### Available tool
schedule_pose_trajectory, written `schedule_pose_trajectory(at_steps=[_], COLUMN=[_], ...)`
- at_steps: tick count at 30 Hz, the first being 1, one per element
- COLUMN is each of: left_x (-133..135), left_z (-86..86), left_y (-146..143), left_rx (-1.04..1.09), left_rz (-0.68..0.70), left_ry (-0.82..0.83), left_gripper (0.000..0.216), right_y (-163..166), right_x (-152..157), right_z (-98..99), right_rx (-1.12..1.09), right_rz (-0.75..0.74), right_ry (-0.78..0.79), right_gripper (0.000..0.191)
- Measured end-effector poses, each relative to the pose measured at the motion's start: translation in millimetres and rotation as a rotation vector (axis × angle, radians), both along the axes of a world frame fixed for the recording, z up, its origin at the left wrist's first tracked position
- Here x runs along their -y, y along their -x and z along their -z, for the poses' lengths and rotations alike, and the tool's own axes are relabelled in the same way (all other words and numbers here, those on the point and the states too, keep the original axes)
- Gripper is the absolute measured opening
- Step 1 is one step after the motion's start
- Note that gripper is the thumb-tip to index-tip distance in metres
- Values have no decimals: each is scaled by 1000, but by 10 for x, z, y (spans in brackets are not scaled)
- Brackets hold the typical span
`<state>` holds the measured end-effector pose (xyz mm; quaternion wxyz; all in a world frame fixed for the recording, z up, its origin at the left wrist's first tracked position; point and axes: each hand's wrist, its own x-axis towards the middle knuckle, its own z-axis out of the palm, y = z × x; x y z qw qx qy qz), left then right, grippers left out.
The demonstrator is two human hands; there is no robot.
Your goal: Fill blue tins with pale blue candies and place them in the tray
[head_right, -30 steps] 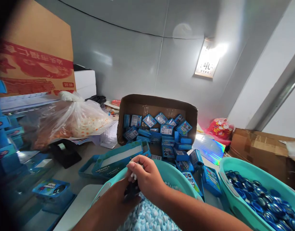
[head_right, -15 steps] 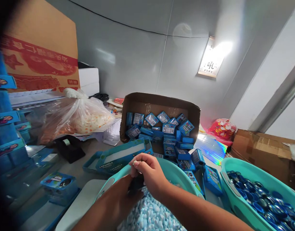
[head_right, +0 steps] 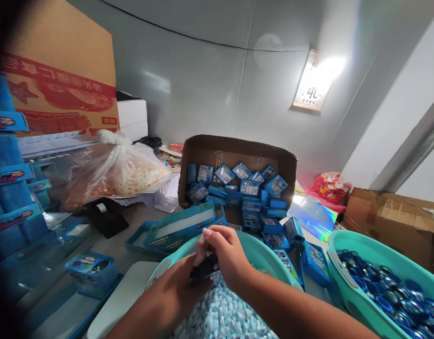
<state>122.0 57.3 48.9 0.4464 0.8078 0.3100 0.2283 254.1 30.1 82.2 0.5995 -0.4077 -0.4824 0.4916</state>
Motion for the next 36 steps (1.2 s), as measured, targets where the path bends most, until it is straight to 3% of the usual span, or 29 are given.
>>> schedule_pose_trajectory(at_steps=[13,15,17,20,23,29,32,36], left_x=[0,0,4,28,67,103,111,134], left_z=[1,-18,-34,-67,-122,-163,-126,-151], left_y=[36,34,38,55,81,118,104,88], left_rx=[124,78,20,6,16,6,-11,77], left_rz=[36,-38,-124,-192,-194,-165,-181,-304], left_ry=[79,90,113,149,148,95,81,26], left_gripper=[30,32,32,36,40,33,34,48], right_y=[-26,-90,-186,-335,-417,-386,-355,-384], right_x=[22,12,12,47,77,20,8,-2], right_z=[-44,-71,-121,-198,-210,-78,-94,-185], right_rx=[52,201,487,937,1113,1053,963,674], right_rz=[47,87,116,36,-62,-66,-53,200], right_ry=[36,-16,-66,-63,-12,-14,-70,-174], right_gripper=[51,50,43,23,17,20,33,44])
